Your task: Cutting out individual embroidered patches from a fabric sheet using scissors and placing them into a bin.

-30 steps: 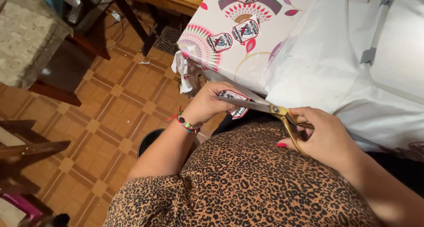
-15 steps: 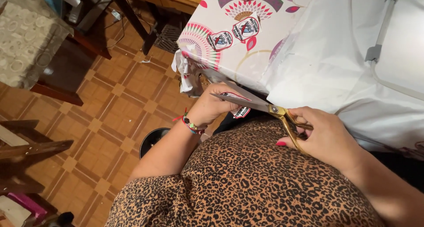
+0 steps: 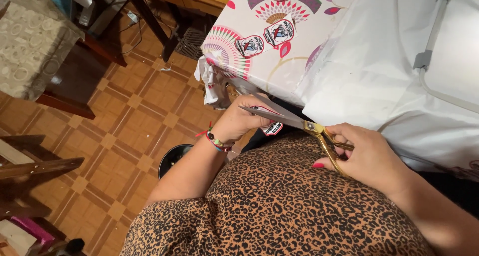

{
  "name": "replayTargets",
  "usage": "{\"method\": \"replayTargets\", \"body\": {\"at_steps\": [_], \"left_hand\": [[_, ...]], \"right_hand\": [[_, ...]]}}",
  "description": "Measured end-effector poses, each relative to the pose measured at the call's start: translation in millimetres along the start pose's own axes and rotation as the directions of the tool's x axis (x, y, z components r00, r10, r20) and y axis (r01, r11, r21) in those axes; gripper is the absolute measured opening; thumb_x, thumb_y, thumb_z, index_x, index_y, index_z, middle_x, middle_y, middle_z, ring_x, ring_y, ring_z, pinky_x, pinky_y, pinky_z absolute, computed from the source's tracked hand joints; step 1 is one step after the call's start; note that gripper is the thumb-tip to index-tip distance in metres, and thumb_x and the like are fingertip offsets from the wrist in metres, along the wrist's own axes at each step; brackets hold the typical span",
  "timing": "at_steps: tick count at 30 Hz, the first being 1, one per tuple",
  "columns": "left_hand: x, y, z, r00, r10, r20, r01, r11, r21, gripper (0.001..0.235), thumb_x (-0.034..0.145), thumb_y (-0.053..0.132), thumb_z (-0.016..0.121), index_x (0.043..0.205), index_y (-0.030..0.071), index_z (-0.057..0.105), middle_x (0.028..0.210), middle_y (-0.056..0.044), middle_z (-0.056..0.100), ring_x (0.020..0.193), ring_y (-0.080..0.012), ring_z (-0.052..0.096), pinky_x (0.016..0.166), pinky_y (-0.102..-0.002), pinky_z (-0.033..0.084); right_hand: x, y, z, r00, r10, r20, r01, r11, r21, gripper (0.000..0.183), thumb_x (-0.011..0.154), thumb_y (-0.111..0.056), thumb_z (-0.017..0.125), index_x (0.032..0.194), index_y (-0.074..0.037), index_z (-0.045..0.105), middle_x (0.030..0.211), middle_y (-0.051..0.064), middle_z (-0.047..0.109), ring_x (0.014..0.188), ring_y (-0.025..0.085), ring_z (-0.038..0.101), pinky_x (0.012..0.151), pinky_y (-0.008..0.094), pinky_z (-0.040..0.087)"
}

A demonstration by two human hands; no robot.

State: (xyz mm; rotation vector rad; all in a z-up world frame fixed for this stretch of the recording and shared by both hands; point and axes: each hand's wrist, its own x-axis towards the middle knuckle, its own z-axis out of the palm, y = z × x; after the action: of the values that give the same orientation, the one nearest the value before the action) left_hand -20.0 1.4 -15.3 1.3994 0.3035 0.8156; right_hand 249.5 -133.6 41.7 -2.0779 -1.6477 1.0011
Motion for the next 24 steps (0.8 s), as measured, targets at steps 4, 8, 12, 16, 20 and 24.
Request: {"method": "replayTargets", "body": {"at_steps": [4,8,12,16,20,24], "left_hand": [[-0.3,-7.5,-0.3,0.999,0.020,-0.032,-0.022,0.997,-0.073,0.012,0.089,0.004,0.076,0.101,0.002,0.076,0.089,-0.010,0.067,0.068,-0.0181,0.062,0.062,-0.029,0.054],[0.1,-9.8,0.3,0.999,0.031,-0.039,-0.033,0.998,-0.056,0.011,0.090,0.007,0.077,0.098,0.001,0.075,0.087,-0.009,0.066,0.064,-0.0173,0.061,0.059,-0.028,0.054],[0.2,-5.5,1.3,0.999,0.007,-0.049,-0.009,0.999,-0.048,0.010,0.088,0.005,0.076,0.097,-0.001,0.075,0.086,-0.008,0.066,0.065,-0.0155,0.059,0.059,-0.027,0.053],[-2.1,-9.2,-2.0,0.998,0.010,-0.064,-0.014,0.998,-0.066,0.013,0.089,0.009,0.078,0.099,0.001,0.076,0.090,-0.006,0.066,0.068,-0.0143,0.058,0.060,-0.026,0.051],[-2.5,-3.7,-2.5,0.999,0.016,-0.043,-0.019,0.997,-0.077,0.023,0.090,0.022,0.080,0.099,0.001,0.075,0.089,-0.006,0.064,0.068,-0.0149,0.058,0.060,-0.027,0.051],[-4.8,0.0,-3.5,0.998,-0.004,-0.066,-0.001,0.997,-0.075,0.022,0.091,0.020,0.080,0.105,0.004,0.075,0.090,-0.004,0.066,0.070,-0.0121,0.058,0.059,-0.024,0.051]], "right_hand": [[1.4,6.8,2.3,0.999,-0.041,-0.013,0.041,0.999,-0.010,0.077,0.051,-0.032,0.102,0.120,-0.017,0.073,0.101,0.003,0.080,0.092,0.010,0.076,0.090,0.026,0.064],[0.4,4.3,1.3,1.000,-0.007,-0.009,0.007,1.000,-0.002,0.075,0.051,-0.032,0.103,0.118,-0.018,0.073,0.096,0.003,0.081,0.085,0.009,0.079,0.088,0.023,0.064],[3.1,14.0,5.2,0.991,-0.130,-0.045,0.130,0.991,0.006,0.073,0.050,-0.033,0.102,0.116,-0.015,0.073,0.106,0.002,0.082,0.102,0.009,0.077,0.093,0.028,0.064],[7.2,22.9,12.1,0.983,-0.172,-0.058,0.174,0.984,0.036,0.070,0.053,-0.030,0.102,0.114,-0.013,0.073,0.090,0.004,0.078,0.085,0.008,0.078,0.088,0.025,0.066],[9.0,21.7,12.3,0.985,-0.164,-0.053,0.164,0.986,0.001,0.071,0.052,-0.032,0.102,0.115,-0.013,0.073,0.088,0.003,0.078,0.085,0.006,0.077,0.092,0.025,0.065],[16.0,26.6,16.5,0.975,-0.207,-0.083,0.200,0.976,-0.088,0.071,0.051,-0.039,0.101,0.113,-0.017,0.074,0.088,0.001,0.082,0.081,0.005,0.075,0.087,0.022,0.061]]}}
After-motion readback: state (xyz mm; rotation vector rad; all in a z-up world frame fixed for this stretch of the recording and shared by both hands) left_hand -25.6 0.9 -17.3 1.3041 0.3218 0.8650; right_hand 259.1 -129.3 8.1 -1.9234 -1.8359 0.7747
